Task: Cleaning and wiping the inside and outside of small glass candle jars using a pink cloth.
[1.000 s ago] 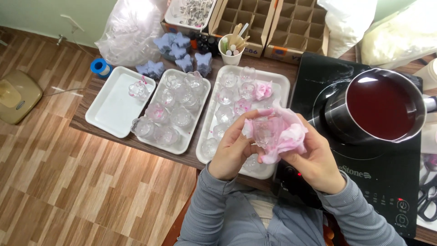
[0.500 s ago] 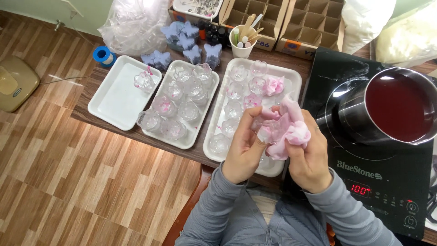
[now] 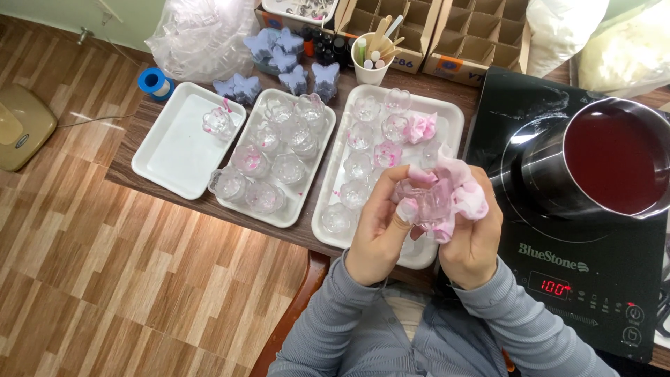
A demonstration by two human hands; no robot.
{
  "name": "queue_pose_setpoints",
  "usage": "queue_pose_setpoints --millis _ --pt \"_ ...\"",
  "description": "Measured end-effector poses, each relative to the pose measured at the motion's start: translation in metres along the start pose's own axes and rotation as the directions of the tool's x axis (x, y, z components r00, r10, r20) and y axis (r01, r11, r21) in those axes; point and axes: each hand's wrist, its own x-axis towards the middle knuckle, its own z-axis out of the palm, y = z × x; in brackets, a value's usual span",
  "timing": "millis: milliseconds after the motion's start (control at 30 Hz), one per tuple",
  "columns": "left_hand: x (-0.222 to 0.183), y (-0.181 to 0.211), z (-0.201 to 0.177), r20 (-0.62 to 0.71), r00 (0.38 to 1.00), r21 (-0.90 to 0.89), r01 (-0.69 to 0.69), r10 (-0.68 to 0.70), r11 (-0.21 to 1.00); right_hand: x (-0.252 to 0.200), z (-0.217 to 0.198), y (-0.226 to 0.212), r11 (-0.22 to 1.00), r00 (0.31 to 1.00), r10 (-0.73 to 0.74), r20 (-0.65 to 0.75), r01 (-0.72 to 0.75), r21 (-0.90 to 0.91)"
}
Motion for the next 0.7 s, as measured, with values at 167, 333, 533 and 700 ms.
queue_pose_setpoints --millis 167,333,533,700 --pt "-0.006 -0.009 -0.013 0.065 0.997 -0.165 0.048 -0.037 0.985 -0.006 -0.003 -0.005 0.956 0.991 0.136 0.018 -0.136 0.259" --pt "0.003 0.01 -0.001 0.055 0.998 -0.024 0.015 -0.014 1.0 0.003 -0.002 -0.019 0.98 0.994 0.072 0.078 -0.085 0.181" --pt "-0.001 0.011 -0.005 0.053 0.992 0.049 0.112 -0.115 0.992 0.004 -0.002 -0.012 0.997 0.997 -0.003 0.073 -0.002 0.072" --pt "0.0 0.012 -0.001 0.097 0.995 0.16 -0.017 0.002 0.987 0.002 -0.002 -0.005 0.997 1.0 0.004 0.006 -0.004 0.081"
